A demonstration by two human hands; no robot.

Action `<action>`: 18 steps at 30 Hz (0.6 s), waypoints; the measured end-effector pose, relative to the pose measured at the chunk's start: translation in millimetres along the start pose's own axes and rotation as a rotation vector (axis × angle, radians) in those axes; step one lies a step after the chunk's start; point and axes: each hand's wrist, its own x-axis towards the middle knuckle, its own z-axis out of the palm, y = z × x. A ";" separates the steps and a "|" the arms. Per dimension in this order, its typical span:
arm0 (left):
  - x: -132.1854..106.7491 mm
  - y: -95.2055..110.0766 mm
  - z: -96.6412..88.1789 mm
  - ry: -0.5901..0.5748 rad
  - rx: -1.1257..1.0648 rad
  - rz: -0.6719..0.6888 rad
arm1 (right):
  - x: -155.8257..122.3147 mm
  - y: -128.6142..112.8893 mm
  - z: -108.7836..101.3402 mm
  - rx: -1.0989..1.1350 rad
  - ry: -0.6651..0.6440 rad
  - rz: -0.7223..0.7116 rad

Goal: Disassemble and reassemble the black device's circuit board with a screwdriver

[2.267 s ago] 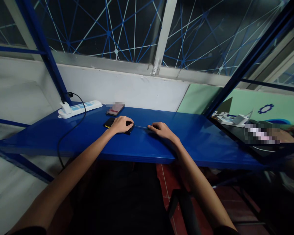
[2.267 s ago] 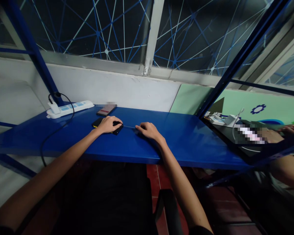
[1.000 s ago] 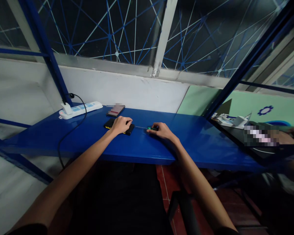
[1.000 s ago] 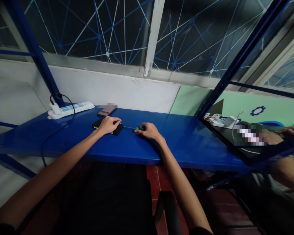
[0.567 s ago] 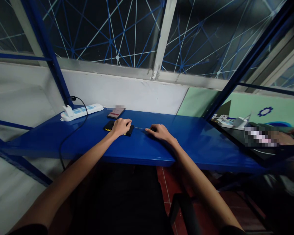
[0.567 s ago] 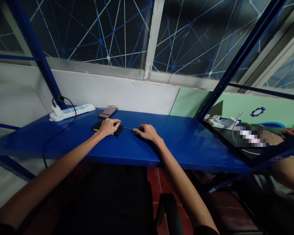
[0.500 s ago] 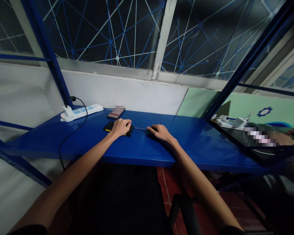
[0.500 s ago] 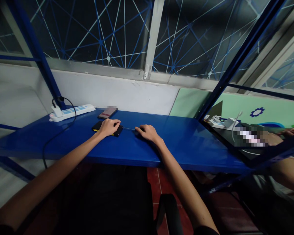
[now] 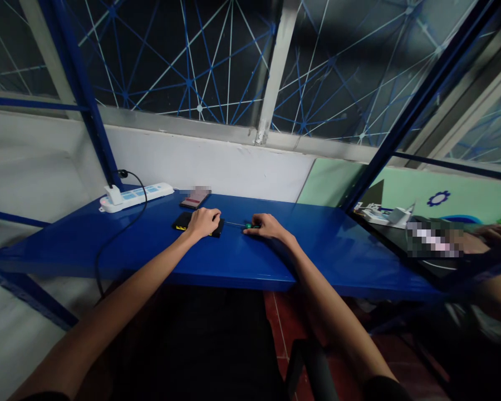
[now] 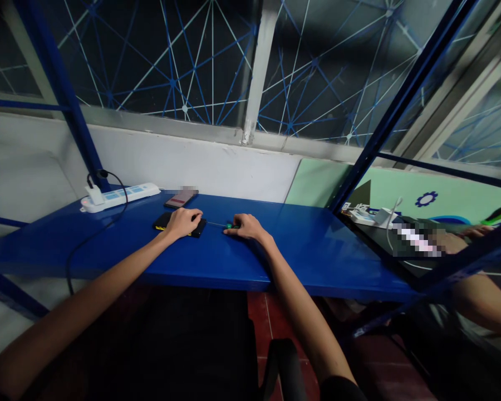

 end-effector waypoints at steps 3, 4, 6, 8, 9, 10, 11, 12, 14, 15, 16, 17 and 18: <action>-0.2 0.5 -1.0 -0.009 0.003 -0.003 | 1.9 -1.4 -1.3 -0.021 -0.004 0.012; -0.3 0.6 -1.0 -0.010 0.005 -0.008 | 1.5 -2.4 -1.3 -0.030 -0.001 0.021; -0.2 0.7 -0.8 -0.009 0.004 -0.012 | -0.3 -5.1 -1.1 -0.045 0.014 0.041; 0.1 0.2 -0.5 -0.008 -0.002 -0.001 | -2.9 -8.4 -1.3 -0.042 0.028 0.058; 0.3 -0.2 -0.5 -0.008 -0.005 0.005 | -4.1 -9.9 -1.8 -0.036 0.032 0.063; 0.5 -0.5 -0.7 -0.011 -0.007 0.010 | -5.3 -11.2 -2.6 -0.030 0.032 0.063; 0.6 -0.7 -1.0 -0.018 -0.009 0.013 | -6.2 -12.2 -3.5 -0.029 0.028 0.063; 0.7 -0.8 -1.4 -0.025 -0.011 0.016 | -6.9 -12.7 -4.5 -0.032 0.022 0.060; 0.8 -0.9 -2.3 -0.035 -0.015 0.020 | -7.7 -12.6 -6.4 -0.035 0.012 0.064; 0.8 -1.0 -2.5 -0.038 -0.016 0.023 | -7.9 -12.1 -7.1 -0.033 0.011 0.066; 0.8 -1.0 -2.6 -0.039 -0.016 0.025 | -8.0 -11.4 -7.5 -0.028 0.014 0.069; 0.8 -1.2 -2.5 -0.037 -0.013 0.025 | -8.0 -10.6 -7.6 -0.023 0.020 0.069; 0.8 -1.4 -2.3 -0.034 -0.011 0.024 | -7.9 -9.8 -7.4 -0.021 0.026 0.068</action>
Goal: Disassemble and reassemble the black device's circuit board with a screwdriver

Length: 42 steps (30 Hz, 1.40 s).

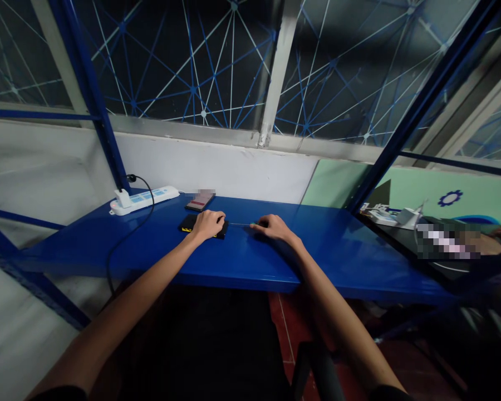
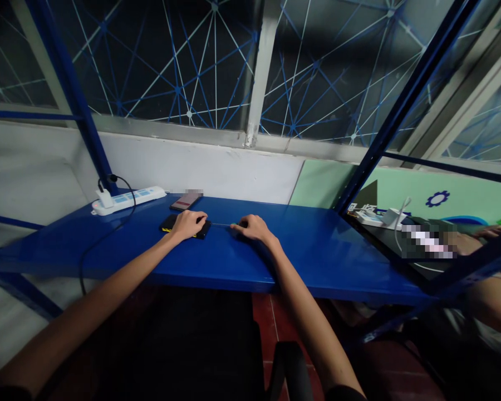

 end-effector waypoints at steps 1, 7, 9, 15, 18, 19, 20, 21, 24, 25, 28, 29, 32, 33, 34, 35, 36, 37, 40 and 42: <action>0.0 -0.2 0.2 0.000 0.002 0.000 | 0.2 0.7 0.5 0.002 0.007 -0.002; -0.5 1.2 -1.8 -0.011 0.002 -0.003 | 1.2 3.0 6.8 -0.002 0.065 -0.024; -0.5 2.2 -3.1 -0.016 0.001 -0.002 | 0.4 2.4 8.3 -0.036 0.066 -0.033; -0.1 3.4 -4.5 -0.019 0.014 -0.003 | -4.8 -4.3 7.7 -0.089 0.072 0.010; 0.0 3.8 -5.0 -0.018 0.022 0.006 | -5.7 -6.1 6.8 -0.115 0.096 0.011; 0.0 3.9 -5.1 -0.021 0.021 0.013 | -5.6 -6.0 6.6 -0.130 0.092 0.012; 0.0 3.8 -5.2 -0.023 0.018 0.017 | -5.5 -5.5 6.3 -0.145 0.084 0.018; 0.1 3.7 -5.2 -0.025 0.016 0.018 | -5.3 -4.7 6.1 -0.155 0.074 0.026; 0.4 2.9 -5.0 -0.025 0.007 0.019 | -4.8 -2.0 5.3 -0.143 0.054 0.042; 0.5 2.7 -4.9 -0.024 0.006 0.020 | -4.6 -1.1 5.2 -0.131 0.053 0.041; 0.5 2.1 -4.9 -0.029 0.001 0.036 | -4.1 1.0 5.7 -0.132 0.085 0.009; 0.3 1.9 -5.1 -0.030 0.002 0.039 | -3.9 1.5 6.2 -0.144 0.106 -0.008; -0.2 1.6 -5.6 -0.032 0.013 0.040 | -3.8 2.2 8.0 -0.173 0.145 -0.029; -0.3 1.4 -5.6 -0.032 0.015 0.038 | -3.8 2.3 8.6 -0.175 0.142 -0.016; -0.4 1.3 -5.6 -0.032 0.015 0.038 | -3.8 2.2 9.0 -0.176 0.133 0.000; -0.4 1.1 -5.5 -0.033 0.013 0.040 | -3.7 2.1 9.3 -0.177 0.123 0.013; -0.4 0.9 -5.4 -0.035 0.010 0.044 | -3.7 1.7 9.4 -0.178 0.112 0.020; -0.4 0.7 -5.4 -0.038 0.006 0.047 | -3.7 1.3 9.4 -0.177 0.100 0.020; -0.4 1.1 -6.0 -0.051 -0.007 0.052 | -4.5 -1.6 8.4 -0.178 0.075 0.011; -0.4 2.1 -6.9 -0.051 -0.005 0.048 | -5.9 -4.2 7.5 -0.183 0.079 0.006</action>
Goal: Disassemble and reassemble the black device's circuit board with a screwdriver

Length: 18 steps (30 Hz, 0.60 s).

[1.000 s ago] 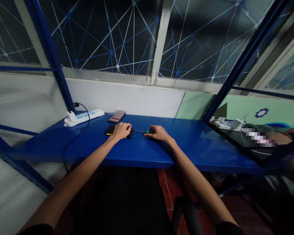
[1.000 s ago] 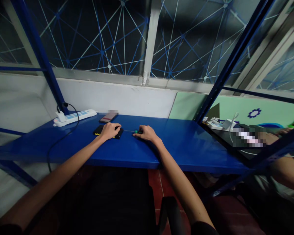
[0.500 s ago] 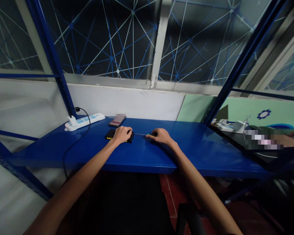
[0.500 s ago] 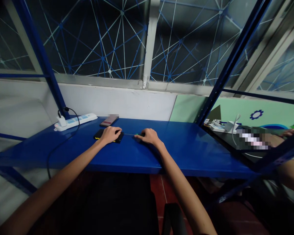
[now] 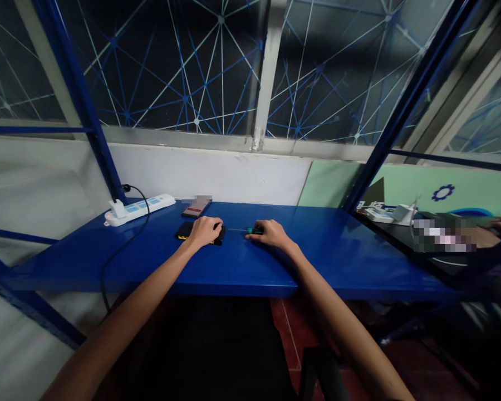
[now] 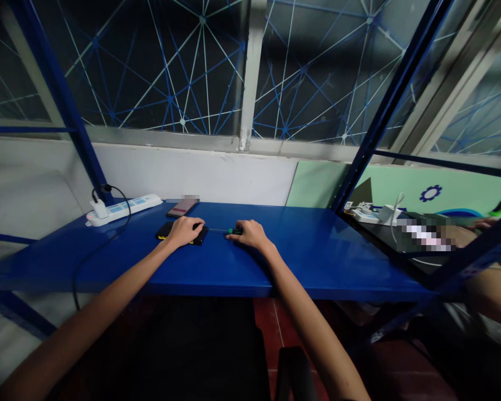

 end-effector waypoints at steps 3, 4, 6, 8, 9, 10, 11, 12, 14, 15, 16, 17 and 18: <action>0.1 1.2 -1.0 0.011 0.014 -0.010 | -2.3 -2.8 -1.8 -0.002 0.027 -0.007; 0.2 1.3 -0.9 0.013 0.016 -0.010 | -2.8 -3.0 -2.1 -0.004 0.031 -0.010; 0.6 0.7 -0.2 0.017 0.013 -0.005 | -3.2 -2.3 -1.9 -0.012 0.026 -0.012; 1.0 -0.3 0.9 0.020 0.011 0.000 | -2.8 -0.4 -1.0 -0.017 0.012 -0.002; 1.2 -0.7 1.4 0.021 0.011 0.001 | -2.3 0.8 -0.5 -0.014 0.006 0.004; 1.3 -1.1 1.8 0.021 0.012 0.001 | -1.8 1.9 0.1 -0.006 0.004 0.007; 1.4 -1.4 2.1 0.020 0.012 0.001 | -1.3 2.9 0.7 0.004 0.004 0.008; 1.5 -1.5 2.3 0.019 0.012 0.001 | -0.7 3.6 1.1 0.012 0.011 0.005; 1.4 -1.8 2.4 0.020 0.009 0.001 | 0.1 4.5 1.6 0.016 0.028 -0.008; 1.4 -1.9 2.5 0.020 0.007 0.001 | 0.2 4.6 1.6 0.015 0.033 -0.017; 1.4 -2.2 2.6 0.022 0.005 0.002 | 0.2 4.5 1.5 0.015 0.034 -0.023; 1.3 -2.5 2.9 0.025 0.003 0.003 | 0.0 4.3 1.3 0.017 0.030 -0.023; 1.3 -2.8 3.2 0.029 0.001 0.005 | -0.3 4.0 1.2 0.020 0.024 -0.016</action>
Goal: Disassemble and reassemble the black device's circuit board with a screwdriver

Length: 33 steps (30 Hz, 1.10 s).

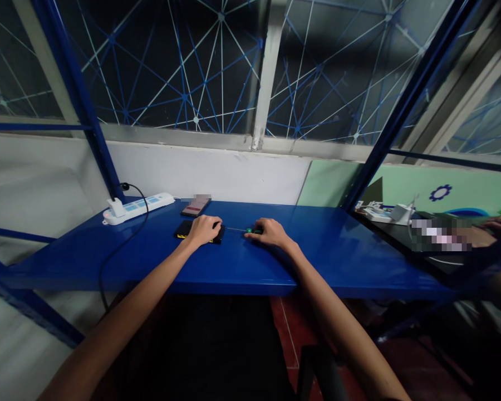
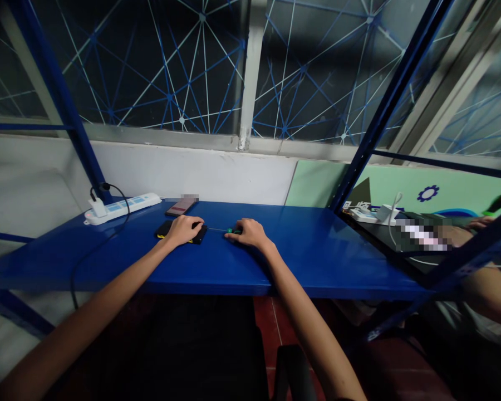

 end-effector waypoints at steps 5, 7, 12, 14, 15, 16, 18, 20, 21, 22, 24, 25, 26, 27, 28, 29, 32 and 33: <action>0.1 -1.8 1.9 0.010 -0.016 0.013 | -0.8 -1.3 1.8 -0.016 -0.019 0.054; 0.1 -1.8 2.0 0.011 -0.013 0.015 | -0.2 -1.7 3.3 -0.024 -0.022 0.052; -0.1 0.4 0.4 0.008 -0.002 0.006 | -1.1 -5.2 2.8 -0.041 -0.032 0.037; -0.1 1.1 -0.3 0.002 -0.006 0.006 | -3.1 -7.4 0.1 -0.052 -0.020 0.026; -0.1 1.2 -0.5 -0.001 -0.007 0.007 | -4.1 -8.2 -1.3 -0.054 -0.016 0.022; -0.1 1.2 -0.6 -0.002 -0.007 0.006 | -4.8 -8.7 -2.5 -0.053 -0.014 0.018; -0.2 0.7 -0.5 -0.002 -0.006 0.002 | -5.2 -8.2 -3.9 -0.048 -0.013 0.012; -0.3 0.1 -0.1 0.000 -0.002 -0.003 | -4.1 -6.0 -3.8 -0.041 -0.008 0.007; -0.3 -0.2 0.1 0.001 -0.001 -0.003 | -3.2 -4.6 -3.3 -0.028 -0.004 0.004; -0.3 -0.4 0.3 0.003 0.001 -0.002 | -2.4 -3.1 -2.9 -0.006 -0.002 0.001; -0.4 -0.5 0.5 0.001 0.006 -0.002 | -1.1 -0.8 -2.5 0.061 -0.010 -0.005; -0.5 -0.4 0.4 -0.002 0.008 -0.002 | -0.9 0.0 -2.6 0.099 -0.016 -0.005; -0.5 -0.3 0.3 -0.005 0.009 -0.004 | -0.9 0.5 -2.8 0.134 -0.019 -0.003; -0.6 -0.1 0.1 -0.007 0.009 -0.005 | -1.0 0.8 -3.0 0.164 -0.022 0.002; -0.6 0.0 -0.2 -0.010 0.006 -0.005 | -1.3 1.0 -3.0 0.187 -0.024 0.011; -0.6 0.2 -0.6 -0.012 0.002 -0.003 | -1.5 1.2 -2.8 0.204 -0.030 0.019; -0.5 0.8 -2.0 -0.011 -0.009 0.004 | -1.6 2.6 -0.6 0.225 -0.064 0.021; -0.4 1.1 -2.4 -0.013 -0.010 0.005 | -1.4 3.1 0.4 0.225 -0.075 0.013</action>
